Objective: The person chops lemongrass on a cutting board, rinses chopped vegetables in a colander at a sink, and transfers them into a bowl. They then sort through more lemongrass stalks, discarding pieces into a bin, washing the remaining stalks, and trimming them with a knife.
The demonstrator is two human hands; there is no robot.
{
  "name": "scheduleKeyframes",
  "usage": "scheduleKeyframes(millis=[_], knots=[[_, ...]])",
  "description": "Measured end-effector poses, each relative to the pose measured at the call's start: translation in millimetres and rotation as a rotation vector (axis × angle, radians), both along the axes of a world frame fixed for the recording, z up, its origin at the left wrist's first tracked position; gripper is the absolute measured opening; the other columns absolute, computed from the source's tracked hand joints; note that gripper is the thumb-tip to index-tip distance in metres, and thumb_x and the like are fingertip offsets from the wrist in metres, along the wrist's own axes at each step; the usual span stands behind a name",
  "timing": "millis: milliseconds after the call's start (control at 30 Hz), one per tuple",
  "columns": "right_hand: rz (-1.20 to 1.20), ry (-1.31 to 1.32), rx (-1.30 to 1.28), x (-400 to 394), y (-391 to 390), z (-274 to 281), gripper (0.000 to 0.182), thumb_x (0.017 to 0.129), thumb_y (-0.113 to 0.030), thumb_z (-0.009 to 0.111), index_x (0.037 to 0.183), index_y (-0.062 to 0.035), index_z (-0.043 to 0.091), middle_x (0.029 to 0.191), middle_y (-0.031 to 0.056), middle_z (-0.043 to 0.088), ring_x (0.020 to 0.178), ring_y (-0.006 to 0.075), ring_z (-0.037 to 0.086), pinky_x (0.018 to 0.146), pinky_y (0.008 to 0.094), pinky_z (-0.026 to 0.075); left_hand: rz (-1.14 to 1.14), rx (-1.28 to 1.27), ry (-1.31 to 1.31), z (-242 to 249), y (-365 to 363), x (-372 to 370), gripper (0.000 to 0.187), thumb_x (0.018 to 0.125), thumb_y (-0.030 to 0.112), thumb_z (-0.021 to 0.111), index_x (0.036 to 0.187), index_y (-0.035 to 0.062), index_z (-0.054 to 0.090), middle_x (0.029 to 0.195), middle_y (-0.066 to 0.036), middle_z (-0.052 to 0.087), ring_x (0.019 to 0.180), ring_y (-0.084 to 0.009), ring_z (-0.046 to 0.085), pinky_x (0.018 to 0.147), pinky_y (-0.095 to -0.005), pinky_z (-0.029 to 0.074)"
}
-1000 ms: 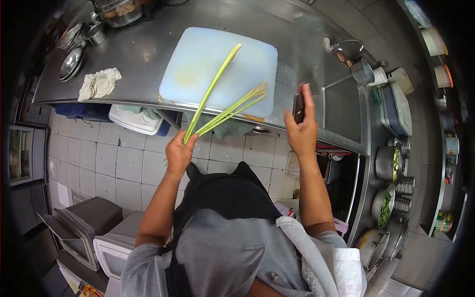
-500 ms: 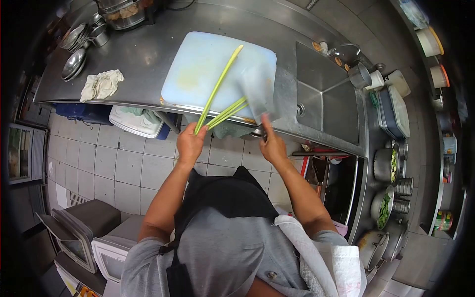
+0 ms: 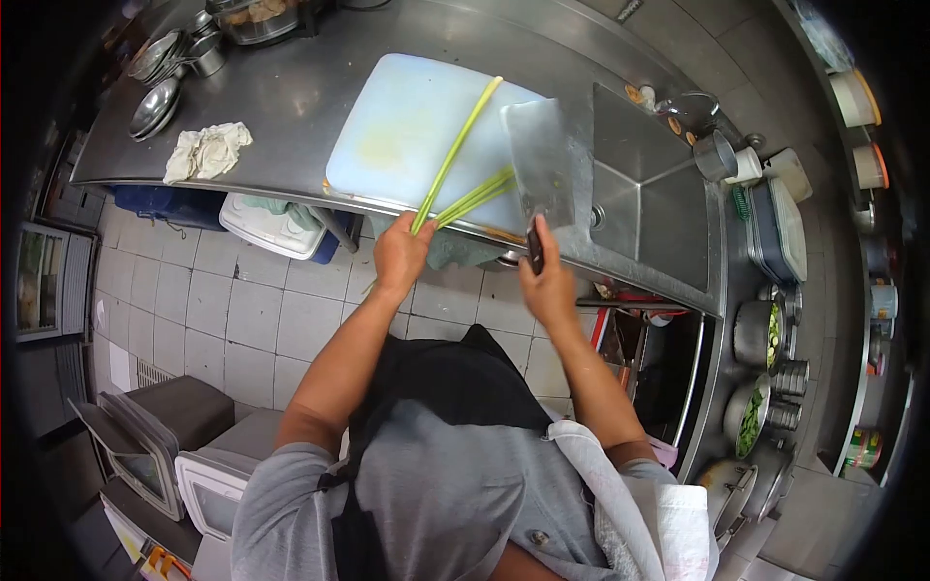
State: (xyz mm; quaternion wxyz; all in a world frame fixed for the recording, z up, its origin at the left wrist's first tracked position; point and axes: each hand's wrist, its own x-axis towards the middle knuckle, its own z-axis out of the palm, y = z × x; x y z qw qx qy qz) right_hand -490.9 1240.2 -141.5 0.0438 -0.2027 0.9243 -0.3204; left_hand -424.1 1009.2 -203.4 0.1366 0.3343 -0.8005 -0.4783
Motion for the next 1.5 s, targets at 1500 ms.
scheduleKeyframes(millis=[1500], knots=[[0.125,0.088,-0.014,15,1,18,0.08,0.082,-0.011,0.066,0.152,-0.0352,0.035,0.106,0.0225,0.07,0.092,0.0466,0.067,0.081,0.0527,0.052,-0.052,0.682,0.185,-9,4,21,0.019,0.095,0.016,0.064,0.106,0.0074,0.051,0.075,-0.003,0.062,0.055,-0.0079,0.048,0.049,-0.0245,0.036]])
